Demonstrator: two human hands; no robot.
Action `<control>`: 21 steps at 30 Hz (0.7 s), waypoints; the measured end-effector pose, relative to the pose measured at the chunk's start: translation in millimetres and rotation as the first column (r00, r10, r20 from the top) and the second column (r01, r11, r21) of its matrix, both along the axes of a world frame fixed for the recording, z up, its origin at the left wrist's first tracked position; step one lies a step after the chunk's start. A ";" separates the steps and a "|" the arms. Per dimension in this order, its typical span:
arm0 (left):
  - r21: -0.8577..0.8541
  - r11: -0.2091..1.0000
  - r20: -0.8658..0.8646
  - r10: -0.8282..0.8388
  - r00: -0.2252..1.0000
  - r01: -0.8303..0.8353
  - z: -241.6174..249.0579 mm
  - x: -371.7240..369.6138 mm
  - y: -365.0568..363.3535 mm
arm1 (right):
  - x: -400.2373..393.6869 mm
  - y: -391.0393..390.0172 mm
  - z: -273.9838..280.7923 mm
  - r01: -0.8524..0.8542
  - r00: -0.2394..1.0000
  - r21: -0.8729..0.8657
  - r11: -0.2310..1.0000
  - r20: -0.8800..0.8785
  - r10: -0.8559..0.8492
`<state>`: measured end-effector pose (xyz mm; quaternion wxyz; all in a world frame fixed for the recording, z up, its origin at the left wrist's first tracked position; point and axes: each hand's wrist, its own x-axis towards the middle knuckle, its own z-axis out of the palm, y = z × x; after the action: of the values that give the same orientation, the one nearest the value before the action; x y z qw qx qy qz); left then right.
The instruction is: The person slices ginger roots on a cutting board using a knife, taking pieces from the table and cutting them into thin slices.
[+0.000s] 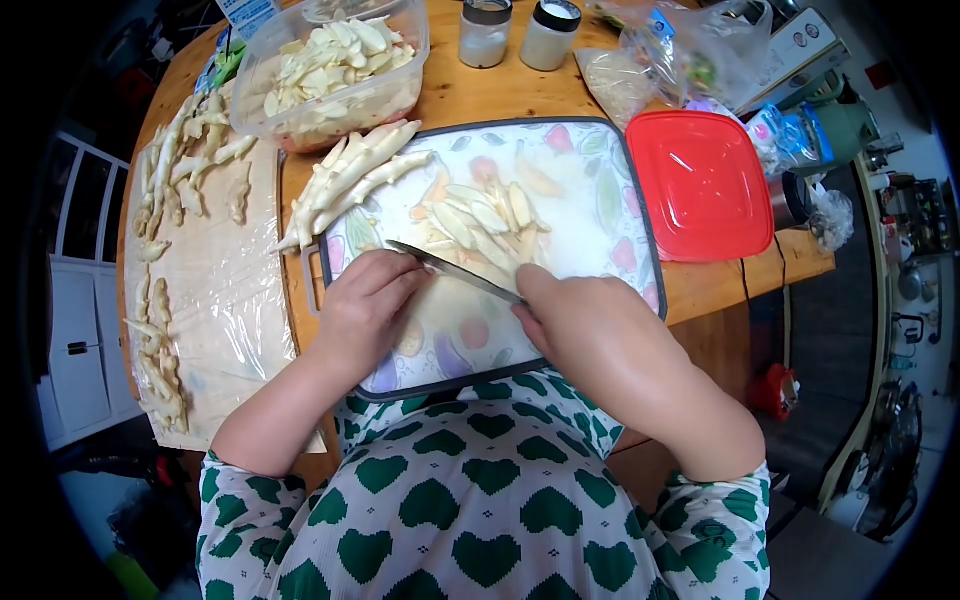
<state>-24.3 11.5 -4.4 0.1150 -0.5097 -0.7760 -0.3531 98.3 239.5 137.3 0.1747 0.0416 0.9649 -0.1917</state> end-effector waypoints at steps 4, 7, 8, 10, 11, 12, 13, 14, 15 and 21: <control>-0.018 1.000 0.001 -0.005 1.000 0.005 0.3 0.5 0.8 | -24.4 -12.2 -28.1 0.003 0.998 -0.023 1.000 -0.058 -0.004; -0.006 1.000 0.007 0.006 1.000 -0.006 1.3 -2.2 -1.3 | -29.9 -15.1 -35.1 0.004 0.996 -0.054 0.999 -0.085 -0.009; 0.002 1.000 0.011 0.016 1.000 -0.016 1.3 -1.9 -1.6 | -26.0 -11.0 -35.8 0.016 0.997 -0.053 0.998 -0.070 -0.020; 0.003 0.999 0.015 0.033 0.999 -0.033 1.3 -1.6 -2.5 | -16.2 1.3 -31.3 0.052 0.998 -0.048 0.998 -0.023 -0.053; -0.008 0.999 0.014 0.042 0.999 -0.042 1.2 -2.2 -5.0 | -10.8 9.6 -25.9 0.074 0.997 -0.046 0.996 0.008 -0.073; -0.018 0.999 0.014 0.050 0.999 -0.050 1.1 -2.7 -6.8 | -6.4 17.8 -22.6 0.096 0.995 -0.044 0.994 0.041 -0.094; -0.016 0.999 0.033 0.039 0.999 -0.038 2.7 -2.5 -7.2 | -3.1 24.8 -22.1 0.121 0.991 -0.055 0.991 0.058 -0.117; -0.018 0.999 0.033 0.034 0.999 -0.034 2.9 -2.6 -7.1 | -3.5 24.8 -19.6 0.161 0.985 -0.074 0.984 0.067 -0.157; -0.020 0.999 0.033 0.028 0.999 -0.027 2.8 -3.5 -7.1 | -3.6 24.3 -15.0 0.204 0.977 -0.093 0.975 0.076 -0.197; -0.018 1.000 0.040 0.024 0.999 -0.024 1.8 -2.1 -7.5 | 1.7 7.3 -15.0 0.057 0.992 -0.116 0.992 -0.109 -0.070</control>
<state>-26.4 4.0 -2.5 0.0990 -0.4941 -0.7874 -0.3551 100.0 246.8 122.3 0.1156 0.0515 0.9591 -0.2533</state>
